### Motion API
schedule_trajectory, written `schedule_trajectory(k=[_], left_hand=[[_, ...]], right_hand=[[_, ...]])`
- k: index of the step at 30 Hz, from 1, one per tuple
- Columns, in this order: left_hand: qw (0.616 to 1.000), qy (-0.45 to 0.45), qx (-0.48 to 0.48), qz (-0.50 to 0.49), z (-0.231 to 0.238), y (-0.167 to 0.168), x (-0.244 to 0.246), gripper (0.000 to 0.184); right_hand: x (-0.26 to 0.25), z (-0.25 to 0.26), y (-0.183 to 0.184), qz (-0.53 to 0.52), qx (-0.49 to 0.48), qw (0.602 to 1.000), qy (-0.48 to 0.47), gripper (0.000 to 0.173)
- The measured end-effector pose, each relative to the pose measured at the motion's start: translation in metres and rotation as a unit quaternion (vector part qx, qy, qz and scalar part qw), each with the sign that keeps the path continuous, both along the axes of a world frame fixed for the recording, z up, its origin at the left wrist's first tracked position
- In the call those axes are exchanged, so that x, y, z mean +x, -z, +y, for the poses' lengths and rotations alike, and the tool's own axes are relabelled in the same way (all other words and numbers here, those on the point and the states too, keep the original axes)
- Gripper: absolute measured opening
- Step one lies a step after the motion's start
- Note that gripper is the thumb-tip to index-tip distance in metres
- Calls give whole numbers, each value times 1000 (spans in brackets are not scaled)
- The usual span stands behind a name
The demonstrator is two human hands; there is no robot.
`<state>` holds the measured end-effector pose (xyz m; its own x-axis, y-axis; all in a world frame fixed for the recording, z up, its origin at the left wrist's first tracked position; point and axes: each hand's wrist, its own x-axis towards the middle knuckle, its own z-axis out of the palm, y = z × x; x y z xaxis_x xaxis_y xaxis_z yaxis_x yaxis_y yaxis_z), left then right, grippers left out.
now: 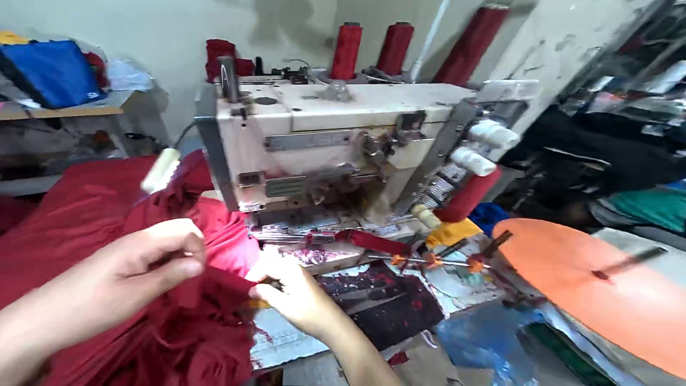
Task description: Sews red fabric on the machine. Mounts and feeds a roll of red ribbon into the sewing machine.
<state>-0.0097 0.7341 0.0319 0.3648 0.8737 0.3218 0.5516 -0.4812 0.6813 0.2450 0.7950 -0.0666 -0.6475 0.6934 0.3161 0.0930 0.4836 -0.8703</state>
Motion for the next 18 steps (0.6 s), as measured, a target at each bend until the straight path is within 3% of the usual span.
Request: schedule_trajectory(k=[3, 7, 12, 15, 18], left_hand=[[998, 1, 34, 48, -8, 2, 17, 26], [995, -46, -37, 82, -17, 9, 42, 25], [989, -90, 6, 119, -20, 31, 66, 11], [976, -132, 86, 152, -16, 50, 71, 8], [955, -164, 148, 198, -11, 68, 71, 14]], right_hand=[[-2, -2, 3, 19, 20, 999, 30, 17], [-1, 0, 10, 43, 46, 997, 42, 19], [2, -2, 14, 44, 52, 997, 47, 18], [1, -2, 22, 42, 158, 983, 82, 16], [-1, 1, 30, 2, 312, 939, 143, 21]])
